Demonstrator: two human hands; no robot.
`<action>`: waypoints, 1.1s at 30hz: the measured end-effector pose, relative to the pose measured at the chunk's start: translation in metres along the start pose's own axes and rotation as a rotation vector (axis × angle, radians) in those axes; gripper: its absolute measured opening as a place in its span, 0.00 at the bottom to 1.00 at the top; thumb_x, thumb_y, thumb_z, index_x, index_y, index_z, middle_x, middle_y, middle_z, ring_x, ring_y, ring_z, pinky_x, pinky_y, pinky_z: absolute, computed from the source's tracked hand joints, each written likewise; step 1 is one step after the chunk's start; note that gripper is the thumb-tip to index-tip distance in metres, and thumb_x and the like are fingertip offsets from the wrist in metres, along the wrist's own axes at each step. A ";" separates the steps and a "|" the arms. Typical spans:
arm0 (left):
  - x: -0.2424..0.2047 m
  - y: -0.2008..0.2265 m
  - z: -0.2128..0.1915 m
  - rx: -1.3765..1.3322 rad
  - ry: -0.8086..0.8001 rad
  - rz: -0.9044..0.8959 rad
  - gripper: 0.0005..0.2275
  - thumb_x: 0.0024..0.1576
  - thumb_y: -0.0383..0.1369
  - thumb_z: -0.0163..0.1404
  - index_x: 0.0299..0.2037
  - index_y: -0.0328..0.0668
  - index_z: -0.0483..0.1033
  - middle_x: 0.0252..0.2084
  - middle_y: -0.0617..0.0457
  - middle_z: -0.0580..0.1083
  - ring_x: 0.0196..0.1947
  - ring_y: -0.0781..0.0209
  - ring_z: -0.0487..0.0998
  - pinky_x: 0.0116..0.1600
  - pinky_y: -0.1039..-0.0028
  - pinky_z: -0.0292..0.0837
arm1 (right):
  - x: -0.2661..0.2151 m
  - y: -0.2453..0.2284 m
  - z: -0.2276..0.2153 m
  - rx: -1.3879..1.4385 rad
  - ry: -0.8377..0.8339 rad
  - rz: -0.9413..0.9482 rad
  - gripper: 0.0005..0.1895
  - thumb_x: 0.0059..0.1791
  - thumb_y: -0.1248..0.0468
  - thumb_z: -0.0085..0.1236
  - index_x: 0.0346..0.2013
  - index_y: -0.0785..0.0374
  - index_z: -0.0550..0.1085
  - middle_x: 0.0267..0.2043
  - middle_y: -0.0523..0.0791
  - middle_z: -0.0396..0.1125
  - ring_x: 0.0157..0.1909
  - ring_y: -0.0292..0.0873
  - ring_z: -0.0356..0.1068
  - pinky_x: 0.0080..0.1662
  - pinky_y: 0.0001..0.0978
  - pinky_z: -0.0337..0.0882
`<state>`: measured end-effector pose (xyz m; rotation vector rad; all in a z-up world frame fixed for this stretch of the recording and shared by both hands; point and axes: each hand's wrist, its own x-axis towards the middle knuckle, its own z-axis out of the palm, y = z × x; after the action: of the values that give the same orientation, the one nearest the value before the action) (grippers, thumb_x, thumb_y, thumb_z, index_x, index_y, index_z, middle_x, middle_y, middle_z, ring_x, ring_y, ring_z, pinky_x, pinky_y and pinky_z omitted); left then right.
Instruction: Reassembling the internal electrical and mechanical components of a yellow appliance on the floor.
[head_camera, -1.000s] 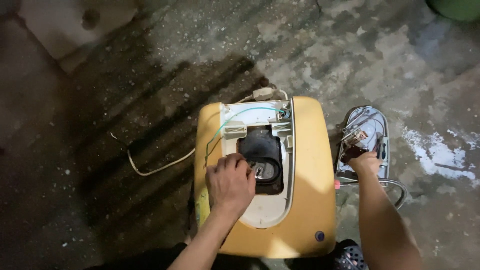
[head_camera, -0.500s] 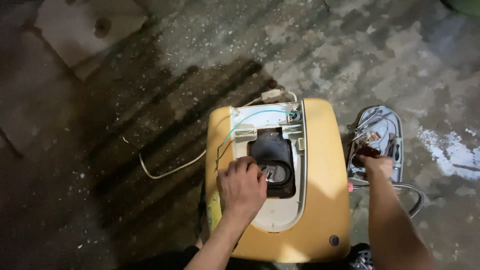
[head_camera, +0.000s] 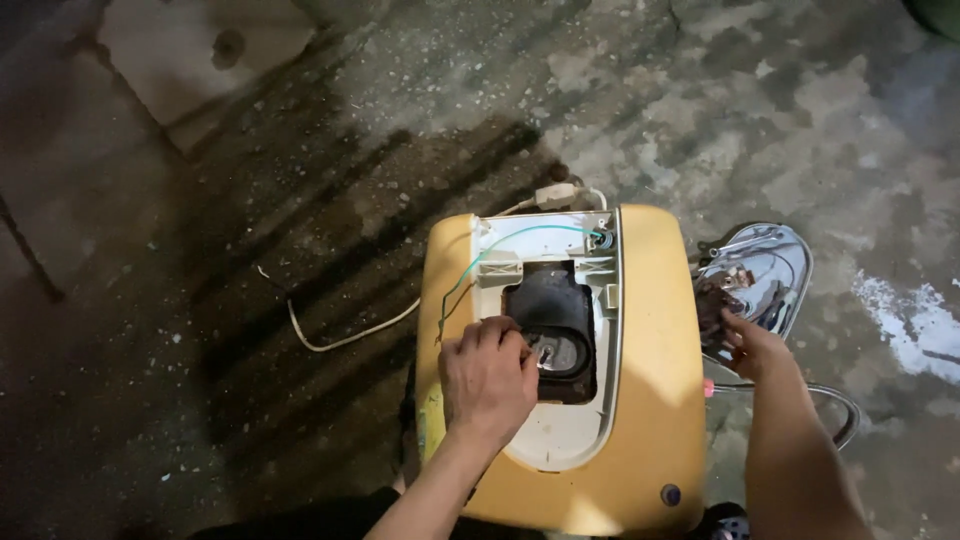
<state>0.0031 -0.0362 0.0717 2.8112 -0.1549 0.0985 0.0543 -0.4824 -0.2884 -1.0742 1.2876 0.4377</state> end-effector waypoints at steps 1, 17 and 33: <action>0.000 0.000 -0.001 0.001 0.000 0.000 0.06 0.52 0.37 0.56 0.31 0.46 0.80 0.48 0.56 0.75 0.45 0.54 0.72 0.48 0.58 0.61 | -0.003 0.001 0.003 0.001 -0.001 0.000 0.15 0.47 0.55 0.69 0.44 0.52 0.75 0.43 0.42 0.72 0.40 0.37 0.73 0.36 0.25 0.72; -0.001 -0.003 0.009 0.073 -0.005 0.025 0.06 0.51 0.39 0.57 0.29 0.49 0.78 0.45 0.57 0.74 0.46 0.51 0.74 0.45 0.57 0.65 | -0.045 0.011 0.040 -0.121 0.122 -0.579 0.22 0.44 0.66 0.74 0.45 0.68 0.70 0.41 0.53 0.70 0.42 0.51 0.75 0.43 0.40 0.79; -0.009 -0.012 0.015 0.023 0.055 0.021 0.08 0.52 0.41 0.51 0.29 0.49 0.76 0.40 0.57 0.73 0.42 0.52 0.75 0.45 0.55 0.66 | -0.319 -0.026 0.058 0.252 -0.553 -0.911 0.12 0.51 0.69 0.61 0.47 0.54 0.73 0.33 0.38 0.68 0.30 0.31 0.72 0.28 0.15 0.70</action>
<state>-0.0039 -0.0286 0.0525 2.8267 -0.1722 0.1830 0.0154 -0.3555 0.0089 -1.0998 0.2781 -0.1262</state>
